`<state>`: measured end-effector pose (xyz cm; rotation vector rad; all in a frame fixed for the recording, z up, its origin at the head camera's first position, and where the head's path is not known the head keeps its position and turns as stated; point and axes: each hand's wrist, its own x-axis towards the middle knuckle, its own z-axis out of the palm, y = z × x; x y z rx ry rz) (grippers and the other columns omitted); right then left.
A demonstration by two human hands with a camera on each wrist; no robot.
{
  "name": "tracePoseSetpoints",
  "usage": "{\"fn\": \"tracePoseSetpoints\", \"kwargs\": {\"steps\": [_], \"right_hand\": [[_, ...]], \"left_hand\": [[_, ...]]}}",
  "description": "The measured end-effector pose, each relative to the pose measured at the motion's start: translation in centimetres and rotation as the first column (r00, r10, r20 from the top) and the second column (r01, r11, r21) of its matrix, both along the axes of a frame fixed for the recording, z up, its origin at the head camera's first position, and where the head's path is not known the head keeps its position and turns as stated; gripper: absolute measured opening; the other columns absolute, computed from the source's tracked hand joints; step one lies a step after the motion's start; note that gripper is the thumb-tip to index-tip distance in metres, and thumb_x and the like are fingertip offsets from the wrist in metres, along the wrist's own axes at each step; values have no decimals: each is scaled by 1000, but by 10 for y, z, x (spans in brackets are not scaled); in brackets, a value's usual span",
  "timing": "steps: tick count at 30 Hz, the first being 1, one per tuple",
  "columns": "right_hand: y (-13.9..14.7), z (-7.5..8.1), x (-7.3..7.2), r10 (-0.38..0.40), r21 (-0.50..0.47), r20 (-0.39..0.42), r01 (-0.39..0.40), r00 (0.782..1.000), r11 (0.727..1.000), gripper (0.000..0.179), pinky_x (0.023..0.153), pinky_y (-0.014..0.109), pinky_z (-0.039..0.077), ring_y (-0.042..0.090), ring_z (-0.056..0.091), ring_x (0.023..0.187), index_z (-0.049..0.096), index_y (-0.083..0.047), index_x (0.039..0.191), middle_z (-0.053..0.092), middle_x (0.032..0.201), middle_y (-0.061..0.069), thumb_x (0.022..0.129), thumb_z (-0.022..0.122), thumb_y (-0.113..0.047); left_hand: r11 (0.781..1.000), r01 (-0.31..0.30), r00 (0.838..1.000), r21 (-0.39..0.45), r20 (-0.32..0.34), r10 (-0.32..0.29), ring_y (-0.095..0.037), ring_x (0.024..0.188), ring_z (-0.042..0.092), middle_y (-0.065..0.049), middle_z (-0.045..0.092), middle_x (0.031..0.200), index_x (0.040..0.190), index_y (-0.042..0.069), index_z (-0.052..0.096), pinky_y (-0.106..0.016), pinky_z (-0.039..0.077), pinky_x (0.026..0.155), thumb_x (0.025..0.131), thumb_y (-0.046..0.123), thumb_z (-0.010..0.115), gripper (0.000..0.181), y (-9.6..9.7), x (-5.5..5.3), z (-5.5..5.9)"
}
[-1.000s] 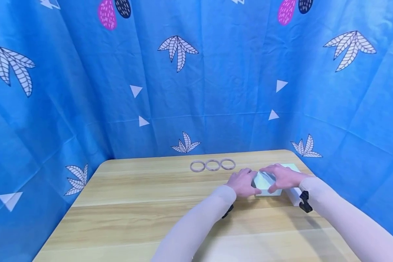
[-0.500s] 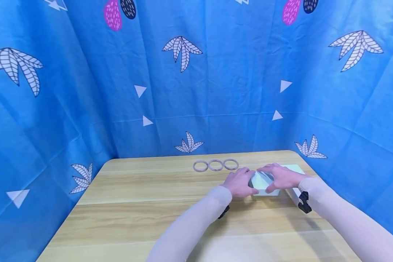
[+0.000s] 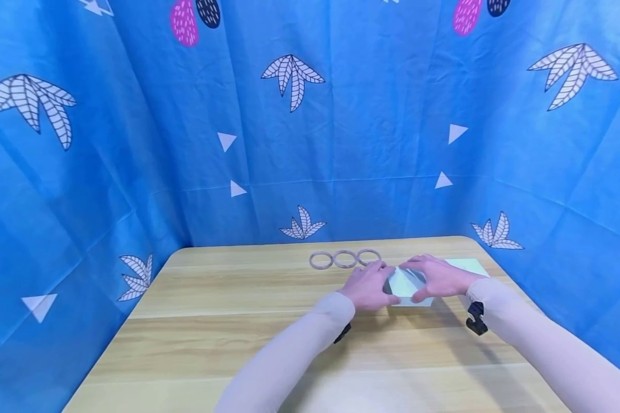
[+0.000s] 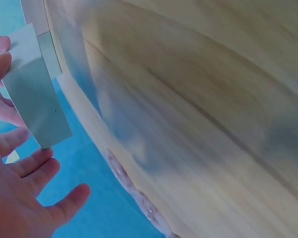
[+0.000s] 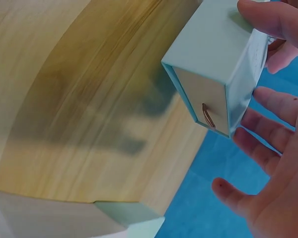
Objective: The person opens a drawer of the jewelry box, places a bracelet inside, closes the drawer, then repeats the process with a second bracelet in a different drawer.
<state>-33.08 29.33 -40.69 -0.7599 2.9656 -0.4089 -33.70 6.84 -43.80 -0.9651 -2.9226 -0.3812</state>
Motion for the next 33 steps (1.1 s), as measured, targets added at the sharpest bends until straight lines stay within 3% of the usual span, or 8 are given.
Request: {"fn": "tracePoseSetpoints", "kwargs": {"steps": [8,27,33], "right_hand": [[-16,3,-1,-3,14,-4,3,1000,1000,82,87,54,51,33,51,122,57,-19,142,53,145,15,71,85,-47],[-52,6,0,78,20,-6,-78,997,997,83,95,62,48,39,49,131,56,-20,144,52,148,14,71,85,-49],[-64,5,0,96,41,-7,-96,995,995,84,94,58,48,37,50,130,56,-21,144,50,149,13,71,85,-50]], "left_hand": [[1000,2,1000,-14,-8,-2,-18,145,38,2,37,160,155,31,40,-48,37,116,87,66,63,80,-19,2,3],[1000,-11,999,16,37,10,-22,146,38,1,35,161,157,31,35,-50,34,117,86,65,65,85,-60,9,6],[1000,-18,997,12,70,17,-22,149,33,1,33,163,157,32,36,-53,32,118,86,63,67,83,-71,12,8]]}}
